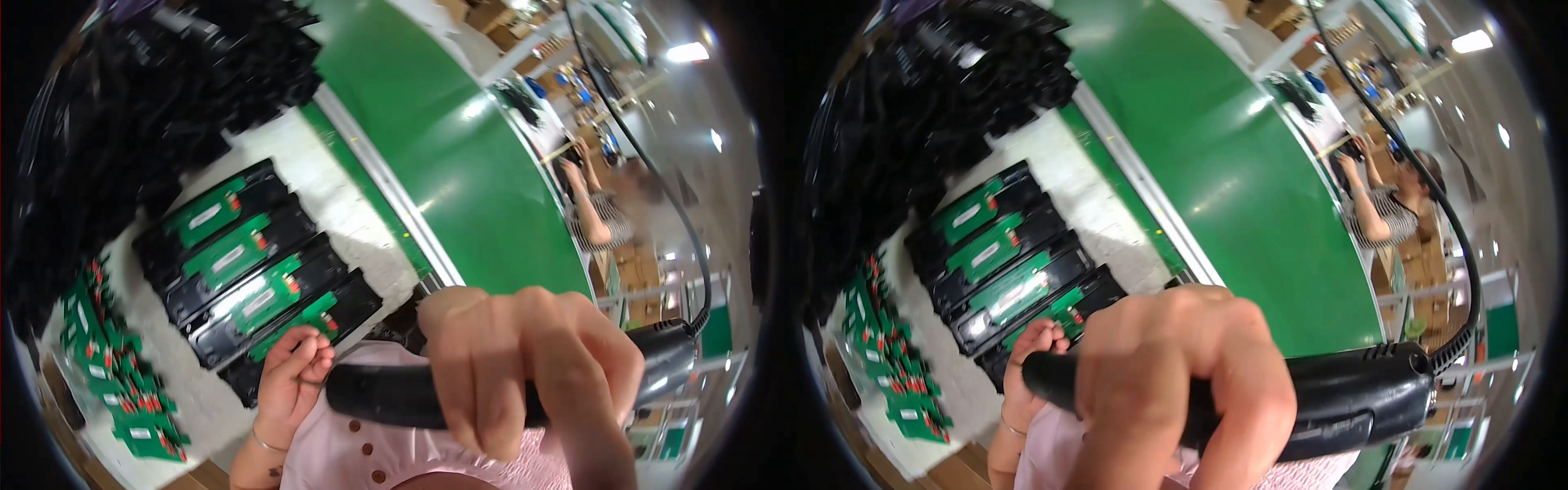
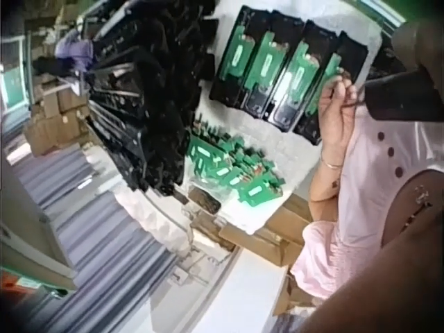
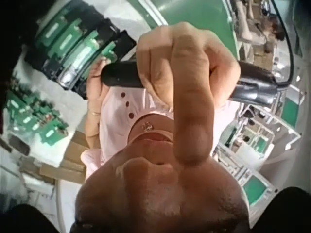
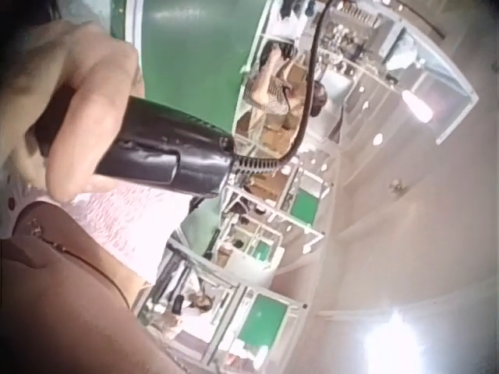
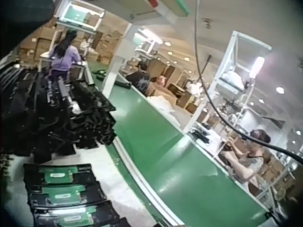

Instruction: Assembling electronic components by installing circuit boards into plastic housings using an electric screwdriver.

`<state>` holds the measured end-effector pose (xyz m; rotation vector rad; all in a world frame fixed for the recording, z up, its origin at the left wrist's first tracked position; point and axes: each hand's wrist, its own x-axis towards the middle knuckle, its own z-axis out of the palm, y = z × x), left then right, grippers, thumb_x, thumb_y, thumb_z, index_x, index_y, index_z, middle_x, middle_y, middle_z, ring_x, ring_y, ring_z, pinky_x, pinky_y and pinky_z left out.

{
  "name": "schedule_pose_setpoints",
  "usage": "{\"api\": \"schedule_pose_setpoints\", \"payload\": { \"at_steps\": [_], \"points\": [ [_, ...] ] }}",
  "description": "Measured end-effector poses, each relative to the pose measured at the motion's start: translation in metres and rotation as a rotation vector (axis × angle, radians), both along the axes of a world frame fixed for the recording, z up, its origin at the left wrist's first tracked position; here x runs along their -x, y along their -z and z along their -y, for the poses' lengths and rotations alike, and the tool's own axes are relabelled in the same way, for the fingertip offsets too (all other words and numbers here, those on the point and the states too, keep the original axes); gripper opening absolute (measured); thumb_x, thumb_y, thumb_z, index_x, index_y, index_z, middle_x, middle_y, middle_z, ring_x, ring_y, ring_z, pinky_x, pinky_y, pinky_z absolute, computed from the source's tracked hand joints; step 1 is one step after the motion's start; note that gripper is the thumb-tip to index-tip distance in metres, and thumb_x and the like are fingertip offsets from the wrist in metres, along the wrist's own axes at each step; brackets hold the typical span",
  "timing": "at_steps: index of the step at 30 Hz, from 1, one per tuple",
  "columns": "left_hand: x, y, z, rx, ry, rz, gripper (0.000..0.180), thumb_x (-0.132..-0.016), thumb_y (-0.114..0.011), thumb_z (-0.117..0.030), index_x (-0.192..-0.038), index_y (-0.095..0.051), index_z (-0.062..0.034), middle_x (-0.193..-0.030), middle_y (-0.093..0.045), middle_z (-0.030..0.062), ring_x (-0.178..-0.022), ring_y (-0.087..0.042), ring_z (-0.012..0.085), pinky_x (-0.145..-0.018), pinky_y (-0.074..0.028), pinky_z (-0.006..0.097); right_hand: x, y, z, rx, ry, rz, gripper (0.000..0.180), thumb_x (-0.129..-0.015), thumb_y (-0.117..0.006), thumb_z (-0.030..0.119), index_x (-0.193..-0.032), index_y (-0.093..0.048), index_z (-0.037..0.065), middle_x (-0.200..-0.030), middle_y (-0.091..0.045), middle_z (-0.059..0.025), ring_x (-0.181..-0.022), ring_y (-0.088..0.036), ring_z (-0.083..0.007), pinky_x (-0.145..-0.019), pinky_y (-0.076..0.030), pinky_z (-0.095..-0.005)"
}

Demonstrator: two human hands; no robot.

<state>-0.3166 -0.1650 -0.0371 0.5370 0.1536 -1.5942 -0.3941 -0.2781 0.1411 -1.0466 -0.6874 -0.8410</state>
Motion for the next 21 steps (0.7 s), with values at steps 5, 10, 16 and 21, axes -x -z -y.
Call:
{"api": "schedule_pose_setpoints", "payload": {
  "at_steps": [5, 10, 16, 21],
  "points": [
    [0.012, -0.007, 0.009, 0.016, 0.067, 0.080, 0.009, -0.083, -0.051, -0.005, -0.092, -0.054, -0.0026, -0.082, -0.058, 0.0078, -0.073, -0.058, 0.0140, -0.064, -0.051, 0.021, 0.002, -0.018, 0.043, 0.076, 0.146, 0.021, 0.008, -0.080, -0.055, 0.006, -0.073, -0.052, 0.005, -0.080, -0.062, -0.0091, -0.037, -0.045, -0.0057, -0.032, -0.035, -0.0150],
    [0.014, 0.000, 0.011, 0.079, 0.035, -0.048, 0.011, -0.084, -0.050, -0.003, -0.094, -0.053, -0.0017, -0.083, -0.057, 0.0088, -0.074, -0.058, 0.0148, -0.065, -0.051, 0.021, 0.006, 0.003, 0.034, -0.005, 0.154, -0.011, 0.009, -0.081, -0.053, 0.007, -0.072, -0.052, 0.005, -0.077, -0.061, -0.0086, -0.037, -0.044, -0.0065, -0.032, -0.035, -0.0159],
    [0.008, 0.005, 0.006, 0.048, 0.007, 0.012, 0.012, -0.084, -0.051, -0.005, -0.095, -0.053, -0.0026, -0.083, -0.056, 0.0087, -0.072, -0.056, 0.0136, -0.062, -0.049, 0.021, 0.008, 0.012, 0.030, -0.039, 0.173, -0.014, 0.011, -0.082, -0.051, 0.009, -0.071, -0.051, 0.006, -0.074, -0.060, -0.0080, -0.036, -0.044, -0.0074, -0.032, -0.035, -0.0169],
    [0.008, -0.003, 0.001, 0.075, 0.016, 0.109, 0.011, -0.084, -0.050, -0.006, -0.094, -0.053, -0.0037, -0.083, -0.054, 0.0076, -0.075, -0.053, 0.0140, -0.067, -0.045, 0.022, 0.011, 0.003, 0.038, -0.020, 0.172, 0.005, 0.013, -0.083, -0.049, 0.010, -0.070, -0.050, 0.006, -0.071, -0.060, -0.0076, -0.036, -0.043, -0.0082, -0.032, -0.034, -0.0178]
  ]
}}
